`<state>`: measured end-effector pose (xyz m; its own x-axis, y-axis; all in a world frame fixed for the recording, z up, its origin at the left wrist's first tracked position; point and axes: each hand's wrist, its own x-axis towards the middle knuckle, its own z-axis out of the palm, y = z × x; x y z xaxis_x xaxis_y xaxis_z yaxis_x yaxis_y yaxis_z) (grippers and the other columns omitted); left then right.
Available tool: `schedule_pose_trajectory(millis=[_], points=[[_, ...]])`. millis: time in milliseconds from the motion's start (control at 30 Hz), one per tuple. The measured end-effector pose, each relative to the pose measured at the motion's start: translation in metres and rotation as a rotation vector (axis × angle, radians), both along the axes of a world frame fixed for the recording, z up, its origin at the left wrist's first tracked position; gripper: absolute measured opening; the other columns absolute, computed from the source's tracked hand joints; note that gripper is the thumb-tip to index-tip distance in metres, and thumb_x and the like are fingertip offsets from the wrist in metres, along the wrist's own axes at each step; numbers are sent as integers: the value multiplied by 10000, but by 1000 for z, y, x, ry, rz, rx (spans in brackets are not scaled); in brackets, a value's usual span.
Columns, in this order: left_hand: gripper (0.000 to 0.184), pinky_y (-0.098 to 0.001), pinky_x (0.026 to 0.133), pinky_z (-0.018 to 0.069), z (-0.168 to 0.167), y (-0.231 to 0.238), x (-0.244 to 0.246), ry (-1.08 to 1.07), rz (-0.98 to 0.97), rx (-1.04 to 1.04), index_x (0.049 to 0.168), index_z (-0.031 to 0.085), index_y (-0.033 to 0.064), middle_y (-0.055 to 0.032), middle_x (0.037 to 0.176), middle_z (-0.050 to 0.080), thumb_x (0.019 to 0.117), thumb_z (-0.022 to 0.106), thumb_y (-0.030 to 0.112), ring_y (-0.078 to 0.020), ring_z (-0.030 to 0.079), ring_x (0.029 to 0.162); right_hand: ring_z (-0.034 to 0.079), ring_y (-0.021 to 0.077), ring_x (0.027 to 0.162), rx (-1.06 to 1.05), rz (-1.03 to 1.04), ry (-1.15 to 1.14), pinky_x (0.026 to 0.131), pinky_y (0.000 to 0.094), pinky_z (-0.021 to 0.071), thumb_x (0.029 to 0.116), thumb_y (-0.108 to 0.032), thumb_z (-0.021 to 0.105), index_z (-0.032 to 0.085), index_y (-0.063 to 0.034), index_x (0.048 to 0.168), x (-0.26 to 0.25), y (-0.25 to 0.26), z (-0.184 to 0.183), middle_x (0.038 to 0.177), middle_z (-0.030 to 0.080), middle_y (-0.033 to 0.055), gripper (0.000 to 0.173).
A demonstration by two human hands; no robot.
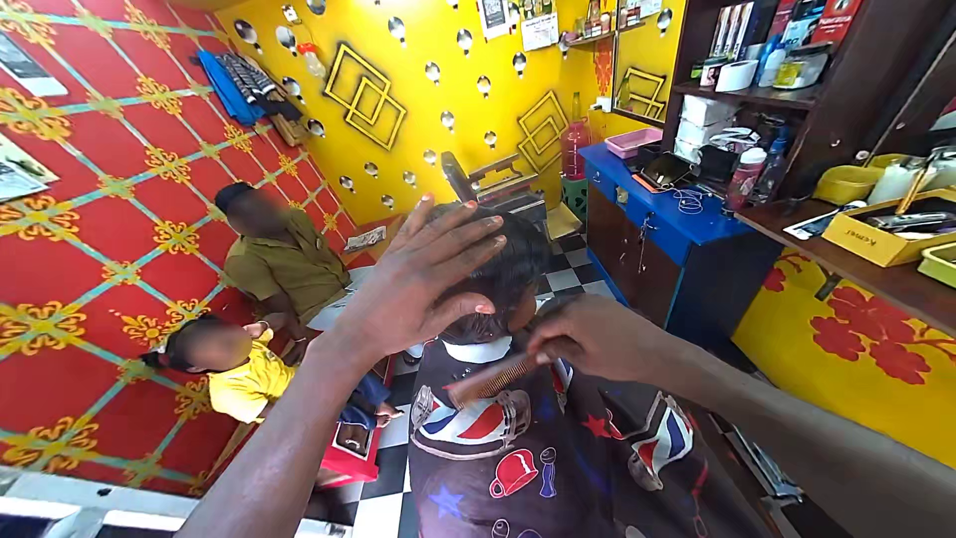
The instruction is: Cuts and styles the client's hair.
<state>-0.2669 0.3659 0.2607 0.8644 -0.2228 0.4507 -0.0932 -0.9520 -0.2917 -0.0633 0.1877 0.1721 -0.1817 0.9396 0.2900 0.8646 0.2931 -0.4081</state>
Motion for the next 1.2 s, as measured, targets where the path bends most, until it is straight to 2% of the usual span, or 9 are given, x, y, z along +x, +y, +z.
schedule_pose_trajectory(millis=[67,233,367,533,700,867,933,1033,1200], points=[[753,-608,1271,117,8,-4,-1,8,-57,-89,1422,605,78,-39,1552,507,1062,217,613,-258,344,1517,693,123,814,50,81,-11,726,416,567,1005,-283,641,791,-223,1014,5,-1,-1,894,736,-46,161],[947,-610,1276,103,39,-10,0,-42,-149,-343,1492,514,62,-31,1536,523,1008,-5,689,-215,376,1499,693,95,879,728,-35,289,806,320,593,1004,-170,627,766,-76,1050,31,16,24,970,734,19,174],[979,-633,1274,92,37,-11,9,113,-96,-264,1468,557,121,29,1502,561,976,-32,729,-185,400,1485,706,186,965,878,-116,96,868,406,582,1004,-183,619,774,-102,1022,40,38,4,1003,743,48,175],[829,-572,1283,133,18,-15,8,226,-62,-124,1506,535,210,74,1541,518,1031,19,652,-250,263,1552,703,165,905,794,-113,0,781,353,584,1022,-223,580,760,-159,1030,29,35,-37,966,734,5,191],[714,-589,1273,178,2,-24,7,231,-106,87,1480,556,157,31,1511,555,1078,110,544,-263,323,1528,671,99,726,280,97,396,701,308,582,990,-132,646,766,-72,1030,36,34,-45,862,727,28,140],[708,-528,1275,218,-12,-39,-3,315,-168,8,1476,553,152,25,1485,580,1082,123,553,-160,436,1462,653,88,704,43,415,249,677,323,550,959,-129,693,791,-86,958,56,28,-55,812,724,9,106],[766,-522,1278,236,-4,-43,-10,267,-229,-216,1488,529,158,34,1454,604,1066,60,592,-123,504,1401,655,72,759,118,410,372,720,276,558,969,-85,659,780,-44,975,64,21,-43,859,721,29,128],[908,-557,1282,214,19,-46,-7,61,-205,-410,1554,439,174,26,1497,568,984,0,729,-218,457,1449,676,68,876,417,212,596,824,277,575,988,-112,629,746,-2,1026,76,27,-24,958,730,45,165],[937,-538,1266,252,33,-46,25,181,-42,-280,1625,280,122,-15,1594,448,978,20,746,-204,387,1490,692,112,897,588,64,438,845,362,574,991,-176,644,767,-58,1015,82,60,-30,970,738,35,172]])
